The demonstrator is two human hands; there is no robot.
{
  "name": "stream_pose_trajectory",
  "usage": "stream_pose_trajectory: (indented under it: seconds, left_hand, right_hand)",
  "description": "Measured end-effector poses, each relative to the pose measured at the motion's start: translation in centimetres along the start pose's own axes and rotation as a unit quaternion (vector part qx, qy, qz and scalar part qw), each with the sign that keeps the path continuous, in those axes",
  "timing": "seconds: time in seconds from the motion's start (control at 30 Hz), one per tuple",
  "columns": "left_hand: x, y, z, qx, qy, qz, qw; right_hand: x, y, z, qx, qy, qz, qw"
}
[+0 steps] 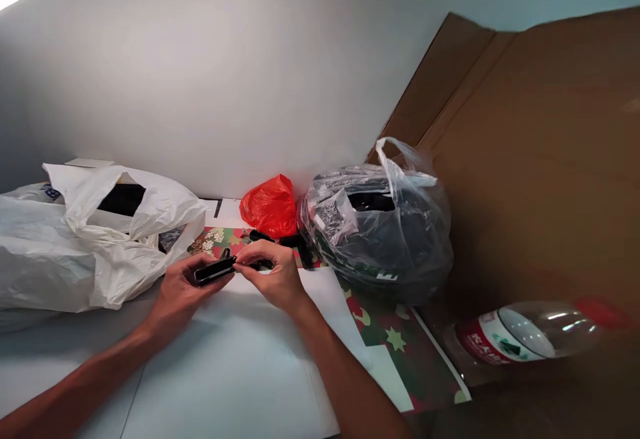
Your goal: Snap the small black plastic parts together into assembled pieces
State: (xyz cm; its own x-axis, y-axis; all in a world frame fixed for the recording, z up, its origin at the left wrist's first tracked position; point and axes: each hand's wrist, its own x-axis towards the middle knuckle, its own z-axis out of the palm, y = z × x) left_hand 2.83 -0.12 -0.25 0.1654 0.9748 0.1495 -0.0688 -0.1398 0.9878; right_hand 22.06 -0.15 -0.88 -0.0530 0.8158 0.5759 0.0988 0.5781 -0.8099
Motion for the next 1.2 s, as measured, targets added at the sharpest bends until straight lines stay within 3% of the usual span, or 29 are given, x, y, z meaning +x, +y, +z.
stream_pose_trajectory:
  seconds: [0.27, 0.43, 0.67, 0.8, 1.2]
  left_hand:
    - [0.5, -0.2, 0.2, -0.014, 0.029, 0.016, 0.999]
    - [0.7, -0.3, 0.4, -0.062, 0.000, 0.009, 0.998]
    - [0.1, -1.0, 0.5, 0.044, -0.017, 0.017, 0.999]
    - [-0.2, -1.0, 0.5, 0.111, -0.053, 0.034, 0.992]
    - [-0.8, -0.6, 0.6, 0.151, -0.101, 0.013, 0.983]
  right_hand:
    - [-0.9, 0.7, 1.2, -0.018, -0.010, 0.016, 1.000]
    - [-1.1, 0.4, 0.7, -0.022, 0.017, 0.020, 0.999]
    - [-0.9, 1.3, 0.4, -0.067, 0.059, -0.012, 0.996]
    - [-0.9, 1.7, 0.7, -0.036, 0.082, -0.011, 0.996]
    - [-1.3, 1.5, 0.7, -0.062, 0.091, -0.019, 0.994]
